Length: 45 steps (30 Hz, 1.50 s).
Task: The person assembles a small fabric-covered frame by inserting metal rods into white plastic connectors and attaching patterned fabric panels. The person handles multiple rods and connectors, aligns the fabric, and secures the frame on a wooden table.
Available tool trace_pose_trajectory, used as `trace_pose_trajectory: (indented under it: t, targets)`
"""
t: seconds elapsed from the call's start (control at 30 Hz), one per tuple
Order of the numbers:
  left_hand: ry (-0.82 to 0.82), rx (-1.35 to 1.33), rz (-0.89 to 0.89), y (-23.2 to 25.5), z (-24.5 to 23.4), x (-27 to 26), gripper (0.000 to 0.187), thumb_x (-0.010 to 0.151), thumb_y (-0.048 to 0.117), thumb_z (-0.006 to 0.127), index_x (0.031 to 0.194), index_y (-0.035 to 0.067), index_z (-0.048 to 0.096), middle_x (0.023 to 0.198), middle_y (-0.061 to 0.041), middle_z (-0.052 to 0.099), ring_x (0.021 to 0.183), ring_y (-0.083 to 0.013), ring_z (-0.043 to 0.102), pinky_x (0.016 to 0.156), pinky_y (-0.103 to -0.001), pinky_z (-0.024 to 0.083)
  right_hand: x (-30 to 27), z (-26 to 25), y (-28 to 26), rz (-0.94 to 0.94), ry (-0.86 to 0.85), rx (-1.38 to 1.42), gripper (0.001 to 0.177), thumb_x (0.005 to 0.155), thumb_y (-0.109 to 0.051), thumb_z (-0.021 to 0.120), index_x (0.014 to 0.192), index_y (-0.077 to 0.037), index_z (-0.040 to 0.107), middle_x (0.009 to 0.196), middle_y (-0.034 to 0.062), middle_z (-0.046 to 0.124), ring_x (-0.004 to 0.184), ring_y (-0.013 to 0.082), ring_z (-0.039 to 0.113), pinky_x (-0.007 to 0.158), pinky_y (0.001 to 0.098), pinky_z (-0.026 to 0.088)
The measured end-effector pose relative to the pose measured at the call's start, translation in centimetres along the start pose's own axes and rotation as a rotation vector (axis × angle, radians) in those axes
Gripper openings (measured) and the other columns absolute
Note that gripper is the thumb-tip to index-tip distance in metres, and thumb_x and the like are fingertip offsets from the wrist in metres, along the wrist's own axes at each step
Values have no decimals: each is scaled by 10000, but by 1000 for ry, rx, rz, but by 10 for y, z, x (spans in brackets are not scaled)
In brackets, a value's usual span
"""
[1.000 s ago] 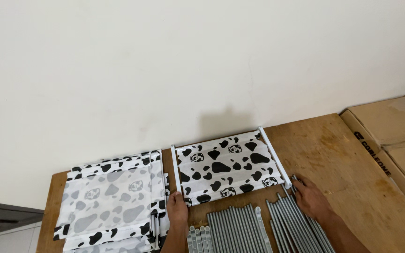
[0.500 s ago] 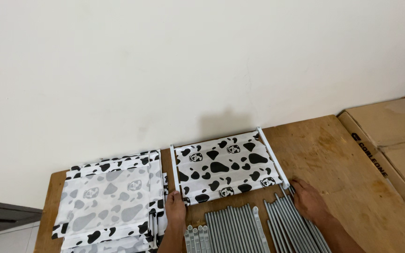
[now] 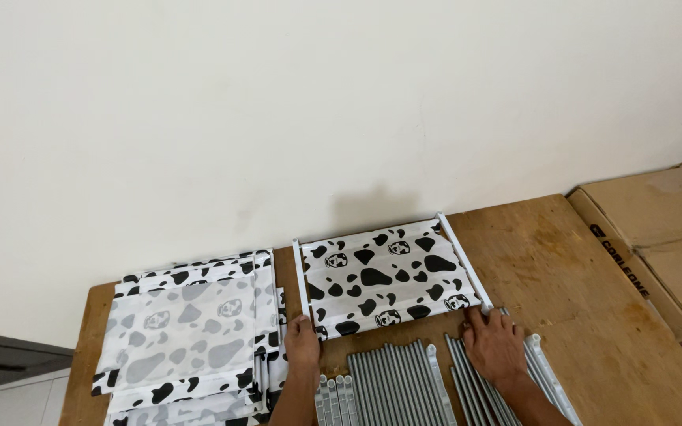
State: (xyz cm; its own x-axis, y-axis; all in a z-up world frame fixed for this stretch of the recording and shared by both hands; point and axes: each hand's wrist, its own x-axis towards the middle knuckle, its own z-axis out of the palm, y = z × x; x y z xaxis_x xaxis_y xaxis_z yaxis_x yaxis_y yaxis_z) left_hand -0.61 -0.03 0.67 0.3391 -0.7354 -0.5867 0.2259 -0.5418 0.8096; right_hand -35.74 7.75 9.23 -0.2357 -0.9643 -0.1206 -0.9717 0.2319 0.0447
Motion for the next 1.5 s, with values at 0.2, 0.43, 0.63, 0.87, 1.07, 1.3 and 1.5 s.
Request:
trace_pose_trajectory:
  t: [0.2, 0.43, 0.63, 0.87, 1.07, 1.3, 1.5]
  targets:
    - [-3, 28, 78, -3, 1, 7, 354, 1046, 286, 519, 1177, -9, 665, 954, -107, 644, 848, -192, 560, 812, -344, 477, 2, 0, -3, 47, -92, -11, 555, 978, -392, 449, 1503, -216, 411, 1237, 130, 548, 1151, 285, 524, 1024, 476, 380]
    - [51, 187, 137, -2, -7, 11, 346, 1010, 270, 546, 1166, -3, 691, 1003, -114, 722, 899, -215, 651, 847, -340, 500, -18, 6, 9, 19, -89, -44, 530, 989, -414, 435, 1489, -241, 419, 1168, 93, 548, 1156, 258, 520, 1088, 502, 345]
    - [42, 422, 301, 1, -15, 17, 366, 966, 261, 601, 1169, -31, 690, 1033, -203, 758, 947, -310, 717, 881, -384, 532, -39, 12, 14, 58, -40, 135, 543, 978, -388, 472, 1496, -232, 428, 1136, 91, 558, 1114, 259, 539, 1016, 447, 392]
    - [33, 502, 406, 19, -15, -6, 508, 939, 240, 599, 1354, -47, 540, 1269, -263, 658, 1166, -367, 651, 1031, -405, 483, -35, 20, 25, 76, 75, 209, 567, 955, -284, 484, 1506, -183, 396, 1322, 122, 546, 1194, 316, 534, 1048, 489, 410]
    - [-95, 1025, 661, 31, -17, -55, 608, 979, 235, 512, 1489, -52, 347, 1544, -254, 362, 1420, -389, 384, 1177, -425, 337, 5, 37, 19, 12, 88, 203, 612, 963, -297, 451, 1531, -113, 316, 1594, 145, 354, 1416, 362, 389, 1124, 559, 311]
    - [-243, 1140, 523, 37, -28, -66, 651, 1045, 338, 403, 1560, -16, 220, 1678, -174, 130, 1531, -382, 177, 1228, -453, 209, 21, 60, 13, -5, -12, 228, 691, 1015, -393, 390, 1581, -36, 216, 1626, 194, 279, 1482, 369, 319, 1213, 472, 276]
    - [-272, 1099, 630, 42, -34, -66, 636, 1063, 346, 411, 1541, -45, 259, 1654, -244, 171, 1531, -412, 159, 1256, -443, 168, 18, 35, 8, -7, -80, 185, 694, 997, -399, 399, 1573, -69, 198, 1635, 182, 226, 1490, 360, 271, 1189, 509, 248]
